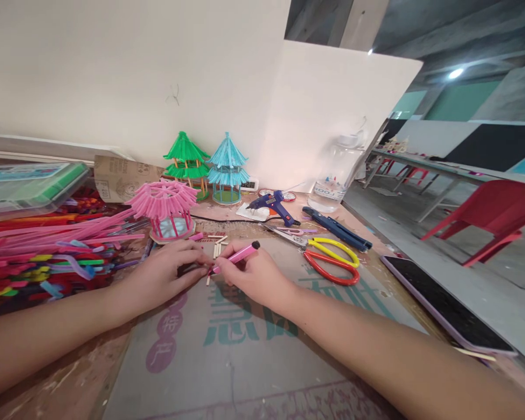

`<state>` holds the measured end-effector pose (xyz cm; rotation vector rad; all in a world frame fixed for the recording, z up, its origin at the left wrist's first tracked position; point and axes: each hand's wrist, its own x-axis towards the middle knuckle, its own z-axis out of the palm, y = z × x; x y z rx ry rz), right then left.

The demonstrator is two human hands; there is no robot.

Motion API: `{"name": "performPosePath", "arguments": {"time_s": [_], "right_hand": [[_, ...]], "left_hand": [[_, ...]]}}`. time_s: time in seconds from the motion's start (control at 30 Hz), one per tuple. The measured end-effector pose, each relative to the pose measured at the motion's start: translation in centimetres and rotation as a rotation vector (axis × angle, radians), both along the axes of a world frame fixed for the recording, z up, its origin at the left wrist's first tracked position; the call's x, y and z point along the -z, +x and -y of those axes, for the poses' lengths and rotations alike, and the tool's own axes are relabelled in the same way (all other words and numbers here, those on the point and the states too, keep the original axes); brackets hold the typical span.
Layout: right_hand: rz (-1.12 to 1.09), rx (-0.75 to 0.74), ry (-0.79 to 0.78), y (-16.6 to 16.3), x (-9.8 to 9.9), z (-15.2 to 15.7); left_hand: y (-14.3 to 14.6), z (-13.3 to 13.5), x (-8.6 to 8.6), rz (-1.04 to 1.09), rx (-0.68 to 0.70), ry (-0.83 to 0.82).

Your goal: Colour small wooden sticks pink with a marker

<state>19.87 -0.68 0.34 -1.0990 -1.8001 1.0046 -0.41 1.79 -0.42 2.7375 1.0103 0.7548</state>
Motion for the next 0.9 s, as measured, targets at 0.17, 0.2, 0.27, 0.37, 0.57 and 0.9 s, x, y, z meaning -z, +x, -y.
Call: {"name": "performPosePath", "arguments": {"time_s": [0.17,0.2,0.27,0.37,0.57,0.9], "right_hand": [[0.007,-0.004,0.012,0.02,0.01,-0.08],[0.006,-0.004,0.007,0.03,0.00,-0.08],[0.007,-0.009,-0.004,0.08,-0.04,-0.04],[0.005,-0.025,-0.017,0.15,-0.13,0.06],[-0.021,-0.021,-0.025,0.06,-0.07,0.07],[-0.009,-0.044,-0.034,0.09,-0.05,-0.01]], "left_hand": [[0.02,-0.21,-0.10,0.007,0.063,0.028],[0.03,-0.24,-0.12,0.007,0.062,0.030],[0.04,-0.28,-0.13,0.005,0.064,0.036],[0.06,-0.27,-0.15,-0.007,0.062,0.042],[0.05,-0.25,-0.14,-0.011,0.065,0.042],[0.07,-0.36,-0.20,-0.008,0.072,0.030]]}}
